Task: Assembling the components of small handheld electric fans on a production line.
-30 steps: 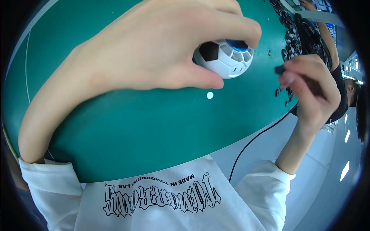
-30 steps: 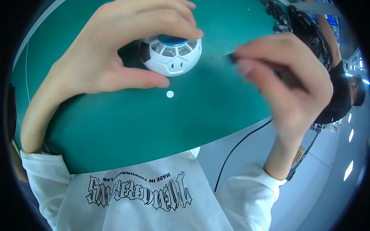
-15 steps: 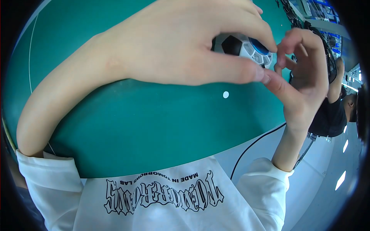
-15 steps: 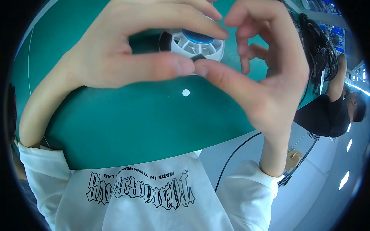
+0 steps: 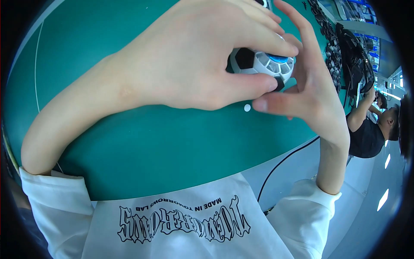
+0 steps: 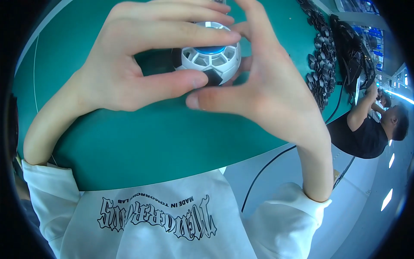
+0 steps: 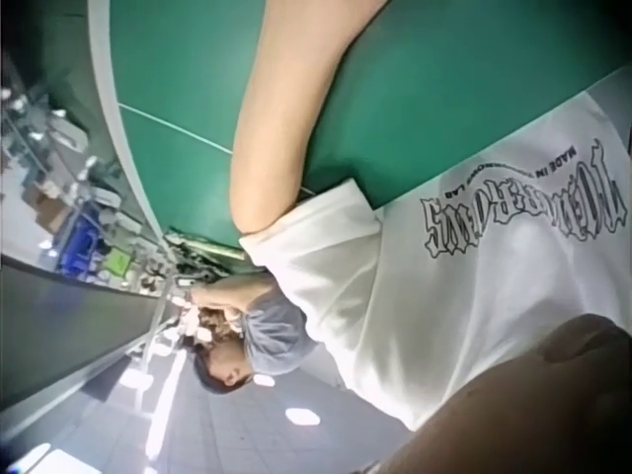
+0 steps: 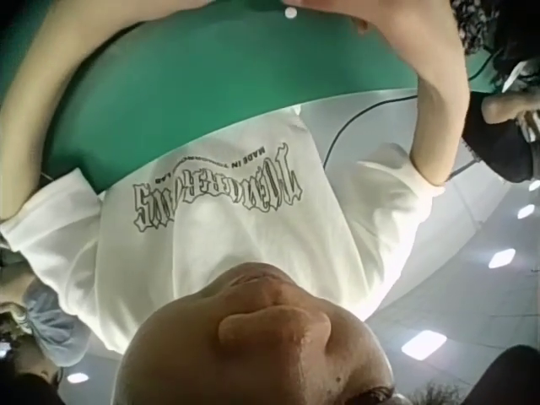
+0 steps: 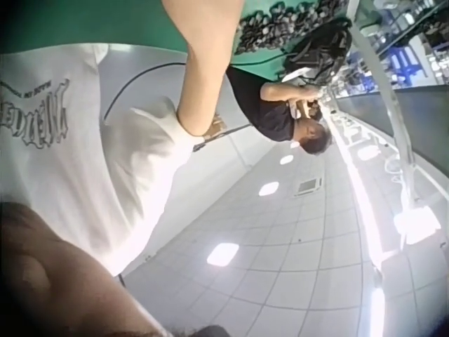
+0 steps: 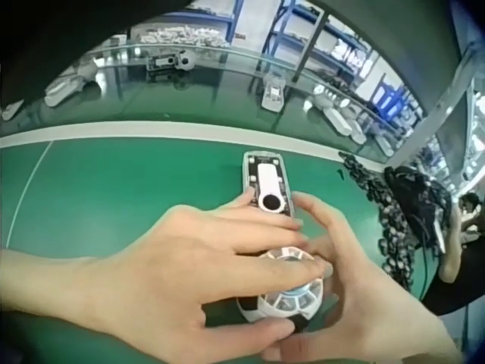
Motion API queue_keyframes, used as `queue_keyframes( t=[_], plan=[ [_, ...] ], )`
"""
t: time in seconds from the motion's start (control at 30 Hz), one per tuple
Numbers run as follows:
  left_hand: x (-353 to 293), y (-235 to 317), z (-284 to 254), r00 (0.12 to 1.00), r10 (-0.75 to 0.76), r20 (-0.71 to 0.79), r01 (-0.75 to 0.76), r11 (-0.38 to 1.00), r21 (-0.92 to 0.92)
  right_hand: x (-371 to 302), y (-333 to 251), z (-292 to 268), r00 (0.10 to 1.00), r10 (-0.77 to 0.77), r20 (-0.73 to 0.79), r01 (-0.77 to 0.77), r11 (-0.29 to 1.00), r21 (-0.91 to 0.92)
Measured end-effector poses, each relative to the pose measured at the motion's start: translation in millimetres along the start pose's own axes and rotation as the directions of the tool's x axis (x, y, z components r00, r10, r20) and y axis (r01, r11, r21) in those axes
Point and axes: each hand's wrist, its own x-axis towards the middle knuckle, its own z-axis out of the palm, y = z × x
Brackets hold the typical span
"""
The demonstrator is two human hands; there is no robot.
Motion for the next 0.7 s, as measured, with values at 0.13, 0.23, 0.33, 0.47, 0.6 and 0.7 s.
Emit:
queue_keyframes(
  t=[0.13, 0.23, 0.33, 0.47, 0.6, 0.7],
  plan=[
    [-12.0, -10.7, 0.6, 0.999, 0.032, -0.014, -0.032, 0.999, 0.000, 4.9, 7.4, 6.2, 0.999, 0.000, 0.035, 0.000, 1.000, 0.009],
    [-9.6, -1.2, 9.6, 0.998, 0.052, -0.037, -0.052, 0.998, -0.020, 1.5, 13.0, 7.6, 0.998, 0.020, 0.066, -0.020, 1.000, 0.004],
    [-10.1, 16.8, 12.7, 0.995, 0.083, -0.062, -0.086, 0.995, -0.042, 0.6, 22.9, 12.8, 0.996, 0.041, 0.085, -0.040, 0.999, -0.008],
    [10.0, 23.3, 10.9, 0.989, 0.126, -0.077, -0.130, 0.990, -0.048, -5.2, 22.5, 11.3, 0.993, 0.046, 0.109, -0.046, 0.999, -0.008],
    [14.9, 31.4, 5.9, 0.992, 0.090, -0.092, -0.097, 0.993, -0.070, -14.8, 6.5, 6.3, 0.984, 0.134, 0.117, -0.122, 0.987, -0.108],
    [13.6, 38.7, 2.4, 0.995, 0.042, -0.086, -0.043, 0.999, -0.014, -19.1, 5.8, -38.9, 0.999, 0.052, 0.007, -0.044, 0.900, -0.433]
  ],
)
